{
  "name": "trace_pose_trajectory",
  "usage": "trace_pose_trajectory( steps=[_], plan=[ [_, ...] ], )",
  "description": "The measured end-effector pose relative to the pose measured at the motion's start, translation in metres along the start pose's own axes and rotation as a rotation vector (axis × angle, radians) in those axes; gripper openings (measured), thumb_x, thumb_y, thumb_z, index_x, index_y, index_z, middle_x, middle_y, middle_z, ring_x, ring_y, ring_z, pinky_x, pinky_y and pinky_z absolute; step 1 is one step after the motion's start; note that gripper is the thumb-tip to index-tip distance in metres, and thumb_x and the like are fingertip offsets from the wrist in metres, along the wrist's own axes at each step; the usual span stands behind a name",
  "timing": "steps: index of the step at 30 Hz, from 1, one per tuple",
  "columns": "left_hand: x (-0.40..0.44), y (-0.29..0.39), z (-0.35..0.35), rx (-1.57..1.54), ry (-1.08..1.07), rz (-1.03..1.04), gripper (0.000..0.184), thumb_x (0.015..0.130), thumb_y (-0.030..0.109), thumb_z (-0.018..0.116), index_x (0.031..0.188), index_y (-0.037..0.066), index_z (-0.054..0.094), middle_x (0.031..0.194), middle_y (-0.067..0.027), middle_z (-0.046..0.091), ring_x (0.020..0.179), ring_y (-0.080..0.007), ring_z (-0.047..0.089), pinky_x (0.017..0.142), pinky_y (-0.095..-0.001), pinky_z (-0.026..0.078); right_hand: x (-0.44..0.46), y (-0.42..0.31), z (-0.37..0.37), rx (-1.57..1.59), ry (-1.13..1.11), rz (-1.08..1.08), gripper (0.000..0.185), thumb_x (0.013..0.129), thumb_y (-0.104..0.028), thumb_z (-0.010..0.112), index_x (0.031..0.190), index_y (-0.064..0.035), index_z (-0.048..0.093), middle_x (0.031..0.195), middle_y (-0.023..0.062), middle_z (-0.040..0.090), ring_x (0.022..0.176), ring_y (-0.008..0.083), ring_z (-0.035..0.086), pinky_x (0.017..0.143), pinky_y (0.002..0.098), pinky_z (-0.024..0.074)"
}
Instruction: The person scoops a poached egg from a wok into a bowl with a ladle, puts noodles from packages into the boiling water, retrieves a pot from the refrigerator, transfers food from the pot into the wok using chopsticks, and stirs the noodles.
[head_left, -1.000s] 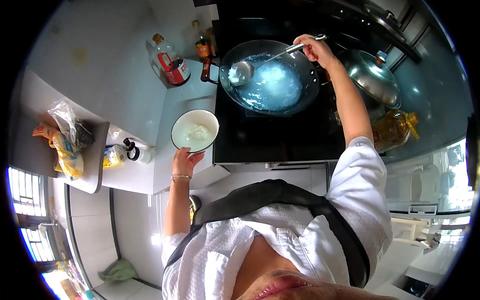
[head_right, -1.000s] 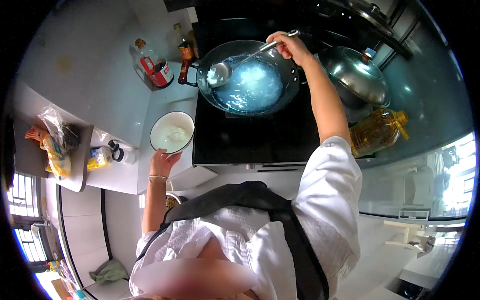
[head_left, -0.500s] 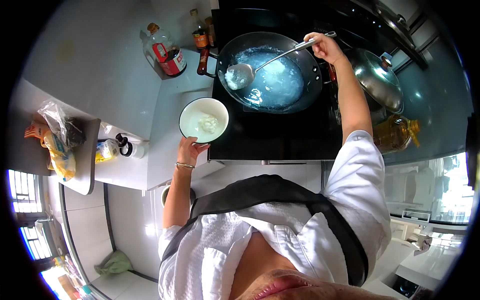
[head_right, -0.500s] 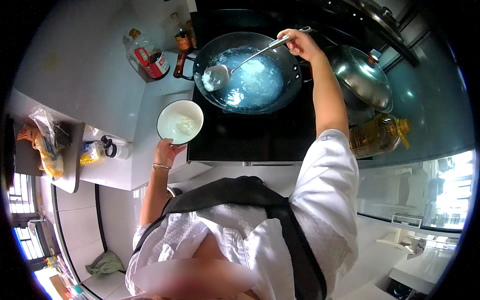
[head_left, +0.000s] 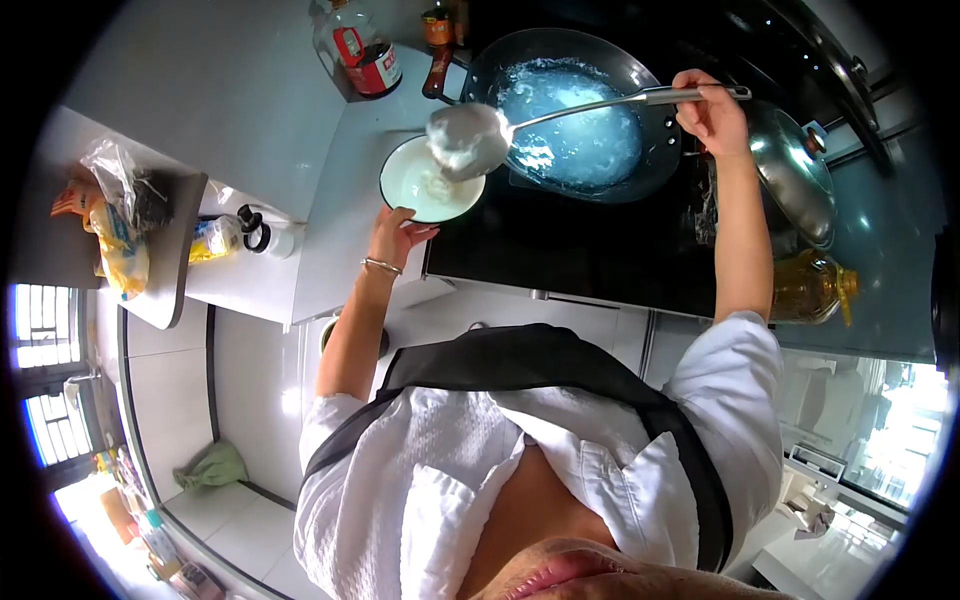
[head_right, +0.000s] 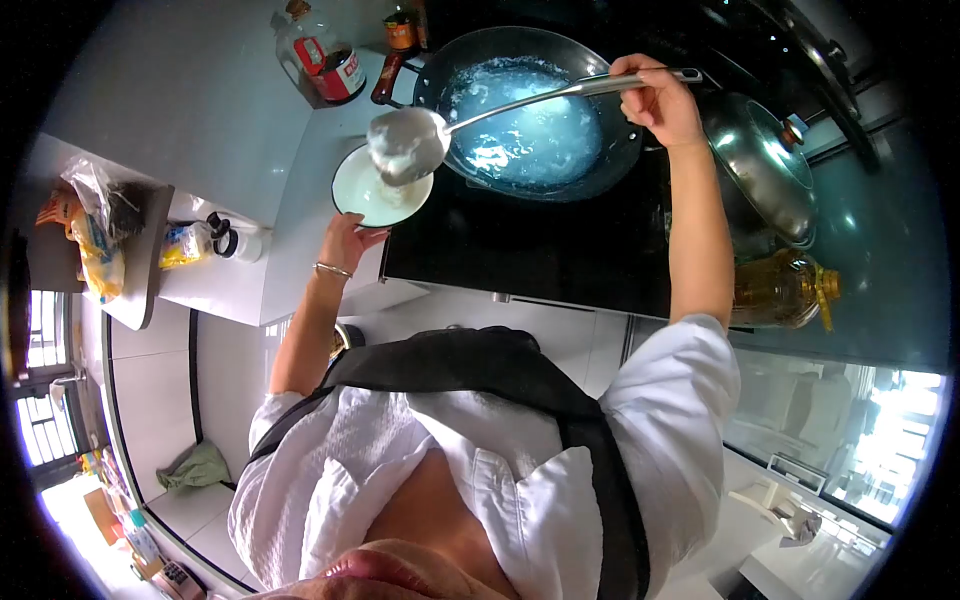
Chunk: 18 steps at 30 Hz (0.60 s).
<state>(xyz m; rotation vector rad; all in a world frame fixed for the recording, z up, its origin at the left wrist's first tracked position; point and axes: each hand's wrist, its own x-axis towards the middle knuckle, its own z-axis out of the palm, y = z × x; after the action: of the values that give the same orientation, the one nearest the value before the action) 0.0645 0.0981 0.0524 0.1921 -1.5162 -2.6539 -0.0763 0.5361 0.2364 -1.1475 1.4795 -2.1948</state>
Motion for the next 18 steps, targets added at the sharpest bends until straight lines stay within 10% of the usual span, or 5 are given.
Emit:
trace_pose_trajectory(
  steps=[9,18],
  plan=[
    [0.002,0.0,0.011,0.033,-0.018,-0.013,0.034,0.077,0.007,0.048,0.11,0.002,0.042,0.096,-0.0146,0.056,0.079,-0.0293,0.061,0.07,-0.0419,0.055,-0.063,-0.034,0.142,-1.043,-0.35,-0.246,0.02,0.075,-0.013,0.056,0.089,-0.0022,0.064,0.068,0.0074,0.06,0.054,0.0161,0.055,0.051,0.0245,0.0439],
    [0.006,-0.007,0.014,0.022,-0.083,-0.04,0.034,0.077,0.007,0.048,0.11,0.0,0.04,0.099,-0.0178,0.055,0.079,-0.0323,0.062,0.071,-0.044,0.054,-0.104,-0.006,0.066,-0.282,0.5,-0.213,0.027,0.089,-0.022,0.043,0.093,-0.0015,0.061,0.055,0.0021,0.047,0.041,0.007,0.041,0.038,0.0182,0.0323]
  ],
)
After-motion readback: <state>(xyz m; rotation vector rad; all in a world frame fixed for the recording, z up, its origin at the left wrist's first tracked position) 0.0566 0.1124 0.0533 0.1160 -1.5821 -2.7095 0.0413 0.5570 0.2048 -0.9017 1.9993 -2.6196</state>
